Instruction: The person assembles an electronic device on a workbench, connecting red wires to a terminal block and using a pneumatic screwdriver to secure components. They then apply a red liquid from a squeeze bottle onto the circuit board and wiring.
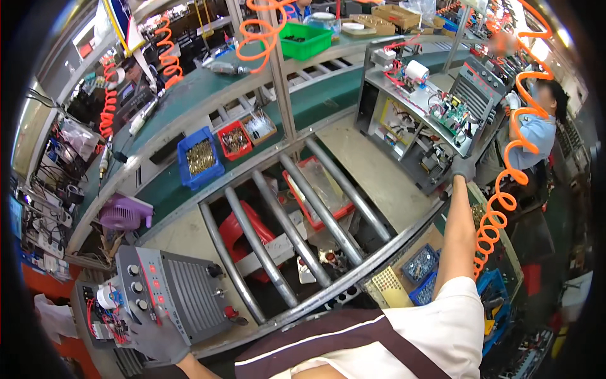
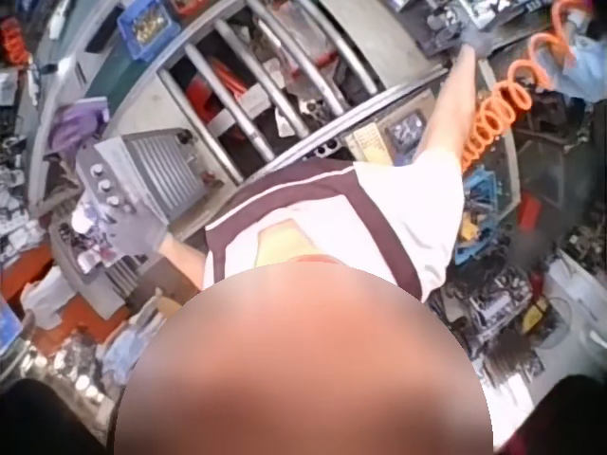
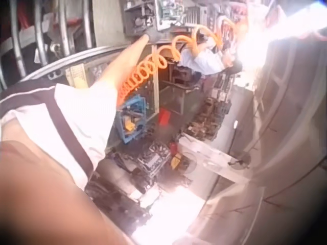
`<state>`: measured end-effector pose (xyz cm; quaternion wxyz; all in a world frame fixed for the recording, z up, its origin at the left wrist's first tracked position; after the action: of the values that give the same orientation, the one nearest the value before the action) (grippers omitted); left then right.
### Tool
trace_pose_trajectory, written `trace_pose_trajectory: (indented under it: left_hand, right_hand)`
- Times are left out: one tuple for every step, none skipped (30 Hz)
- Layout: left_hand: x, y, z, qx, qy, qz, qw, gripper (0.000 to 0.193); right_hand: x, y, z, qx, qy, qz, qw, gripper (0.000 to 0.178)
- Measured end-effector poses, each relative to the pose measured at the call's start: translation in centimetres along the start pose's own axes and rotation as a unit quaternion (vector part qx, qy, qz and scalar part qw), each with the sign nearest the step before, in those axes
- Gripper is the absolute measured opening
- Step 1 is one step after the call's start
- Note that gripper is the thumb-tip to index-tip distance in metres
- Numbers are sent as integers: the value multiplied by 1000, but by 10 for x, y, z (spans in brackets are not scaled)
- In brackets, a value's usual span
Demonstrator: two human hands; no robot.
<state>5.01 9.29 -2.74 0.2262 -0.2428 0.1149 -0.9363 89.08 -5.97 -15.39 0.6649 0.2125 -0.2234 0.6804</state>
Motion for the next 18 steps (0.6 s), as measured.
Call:
trace_pose_trajectory:
  left_hand:
    - [2,-1,-2,-12,-1,-3,1000,58]
    - [6,-3,-7,-24,-2,-5,1000,59]
    - [9,-4,-11,-35,-3,-7,999,59]
    - [13,-4,-15,-23,-4,-1,1000,59]
    - [18,-8,-17,-9,-8,8,1000,59]
    - [26,-10,-22,5,-13,19,1000,59]
    - [34,-13,-29,-31,-9,1,999,58]
    - [46,-14,-37,-80,-14,-16,997,59]
    - [55,-13,-46,-127,-21,-34,991,59]
    - [56,-18,-55,-110,-9,-46,993,61]
    - [58,-24,-57,-94,3,-49,994,62]
    - [63,-31,-51,-74,19,-44,996,61]
    - [64,-37,-50,-53,44,-45,997,61]
    - [69,-40,-52,-65,47,-42,996,60]
    - [77,-44,-55,-78,51,-40,995,60]
    - [86,-48,-63,-77,57,-30,995,59]
    - [102,-50,-66,-72,46,-34,996,58]
    - [119,-50,-68,-68,38,-30,997,57]
  right_hand:
    - [-1,6,1,8,-2,-2,1000,46]
    - [-5,13,-4,-13,-15,13,1000,48]
    - [-8,21,-6,-10,-17,17,1000,50]
    - [-5,31,-10,-3,-23,25,999,53]
    - [-2,44,-11,-11,-10,22,1000,57]
    - [2,56,-10,-19,2,22,1000,61]
    - [9,70,-14,-24,10,23,999,66]
    - [19,82,-25,-25,15,34,999,69]
    - [15,85,-20,-30,25,39,998,71]
    - [6,91,-15,-37,35,40,998,73]
    - [-2,98,-11,-42,40,40,998,76]
    - [-8,104,-8,-45,41,38,997,78]
    - [-9,113,-8,-49,43,42,997,80]
    - [-11,121,-8,-46,44,43,997,83]
    - [-3,132,-8,-52,41,56,996,89]
    - [7,142,-9,-56,37,71,995,95]
    - [9,144,-15,-54,44,79,994,88]
    - [13,145,-24,-47,57,95,993,81]
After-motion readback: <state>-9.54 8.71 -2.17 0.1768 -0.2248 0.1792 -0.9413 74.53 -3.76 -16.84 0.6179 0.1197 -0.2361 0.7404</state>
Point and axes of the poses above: each hand's wrist, its own y-axis away from the middle knuckle, its own z-axis out of the back of the hand, x = y × z, the point moved 7 cm from there along -y, towards the middle knuckle, and after that the axes turned 14 degrees about x, right-handed, at the moved point
